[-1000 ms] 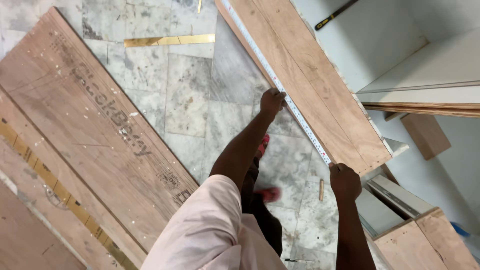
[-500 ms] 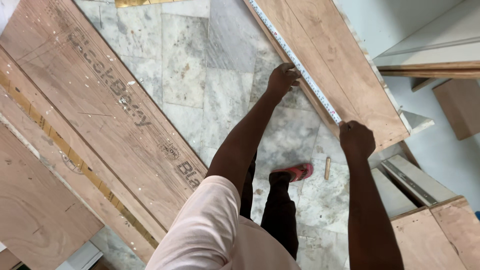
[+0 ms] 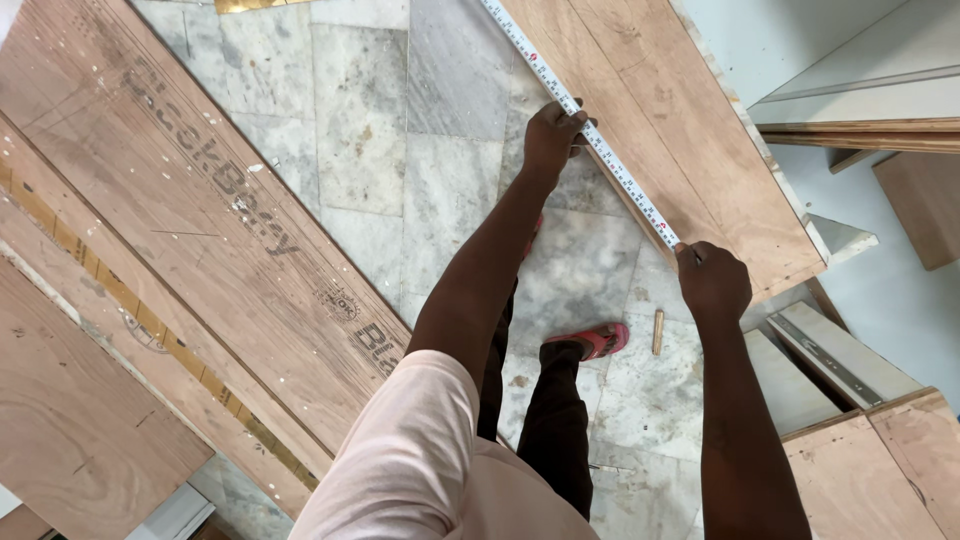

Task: The person measures a wooden plank with a tape measure and marks it. They then retrieve a hammer and a metal bar from a shelf. The person handles a yellow bucket containing a white substance and a roll of LED strip lights. Finally, they use the hammer and metal bar to work on the edge of a white cabinet.

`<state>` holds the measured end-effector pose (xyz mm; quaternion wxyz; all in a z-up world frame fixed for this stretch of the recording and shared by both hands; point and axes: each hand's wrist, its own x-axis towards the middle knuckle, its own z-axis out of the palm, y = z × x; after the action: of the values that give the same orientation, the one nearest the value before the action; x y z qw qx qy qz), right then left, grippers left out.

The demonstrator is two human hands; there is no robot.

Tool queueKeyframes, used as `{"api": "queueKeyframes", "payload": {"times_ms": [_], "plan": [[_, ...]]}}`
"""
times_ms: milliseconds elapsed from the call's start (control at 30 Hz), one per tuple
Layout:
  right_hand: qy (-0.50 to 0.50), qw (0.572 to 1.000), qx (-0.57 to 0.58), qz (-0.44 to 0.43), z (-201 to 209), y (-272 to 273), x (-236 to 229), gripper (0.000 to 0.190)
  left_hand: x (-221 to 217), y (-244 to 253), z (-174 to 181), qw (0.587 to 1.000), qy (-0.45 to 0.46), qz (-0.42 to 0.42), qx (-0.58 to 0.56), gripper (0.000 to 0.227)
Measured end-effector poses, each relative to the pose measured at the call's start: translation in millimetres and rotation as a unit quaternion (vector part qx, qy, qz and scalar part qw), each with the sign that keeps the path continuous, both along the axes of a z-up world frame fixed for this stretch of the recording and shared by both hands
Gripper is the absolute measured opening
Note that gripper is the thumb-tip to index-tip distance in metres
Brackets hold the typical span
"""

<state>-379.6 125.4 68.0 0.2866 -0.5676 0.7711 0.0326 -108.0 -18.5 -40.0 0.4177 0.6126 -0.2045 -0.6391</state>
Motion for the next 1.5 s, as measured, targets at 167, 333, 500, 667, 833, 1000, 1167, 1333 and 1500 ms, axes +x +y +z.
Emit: {"api": "queueKeyframes", "payload": {"times_ms": [167, 333, 500, 667, 833, 1000, 1167, 1333, 1500], "plan": [[0.006, 1.000, 0.015, -0.016, -18.5, 3.9, 4.1, 0.037, -2.0, -10.5, -8.5, 0.997, -0.054, -0.037, 0.029, 0.036], [0.018, 1.000, 0.019, -0.018, -29.6, 5.3, 9.4, 0.036, 0.4, -14.7, -22.2, 0.997, -0.050, -0.047, 0.042, 0.031], [0.022, 0.997, 0.066, -0.045, -33.6, 4.3, 8.8, 0.036, -2.1, -12.4, -34.6, 0.995, -0.057, -0.063, 0.053, 0.023], [0.035, 0.999, 0.032, -0.019, -44.0, 4.6, 3.4, 0.035, -9.8, -7.4, -50.0, 0.995, -0.065, -0.053, 0.059, 0.021], [0.037, 0.999, 0.003, -0.008, -59.8, 5.6, -2.2, 0.034, -16.4, -6.2, -65.6, 0.995, -0.066, -0.045, 0.055, 0.020], [0.033, 0.999, -0.009, -0.007, -65.4, 4.7, -6.1, 0.031, -15.8, -6.1, -75.7, 0.997, -0.050, -0.040, 0.037, 0.018], [0.019, 1.000, 0.010, -0.022, -67.4, 2.2, -8.4, 0.033, -13.4, -6.5, -82.5, 0.998, -0.026, -0.039, 0.033, 0.015], [0.024, 0.999, -0.005, -0.022, -94.4, 34.9, -45.8, 0.035, -28.3, 25.4, -82.4, 0.992, -0.008, -0.123, 0.022, 0.010], [0.101, 0.994, -0.047, 0.014, -129.2, 109.4, -130.7, 0.024, -76.7, 100.2, -79.9, 0.976, 0.057, -0.197, 0.075, 0.012]]}}
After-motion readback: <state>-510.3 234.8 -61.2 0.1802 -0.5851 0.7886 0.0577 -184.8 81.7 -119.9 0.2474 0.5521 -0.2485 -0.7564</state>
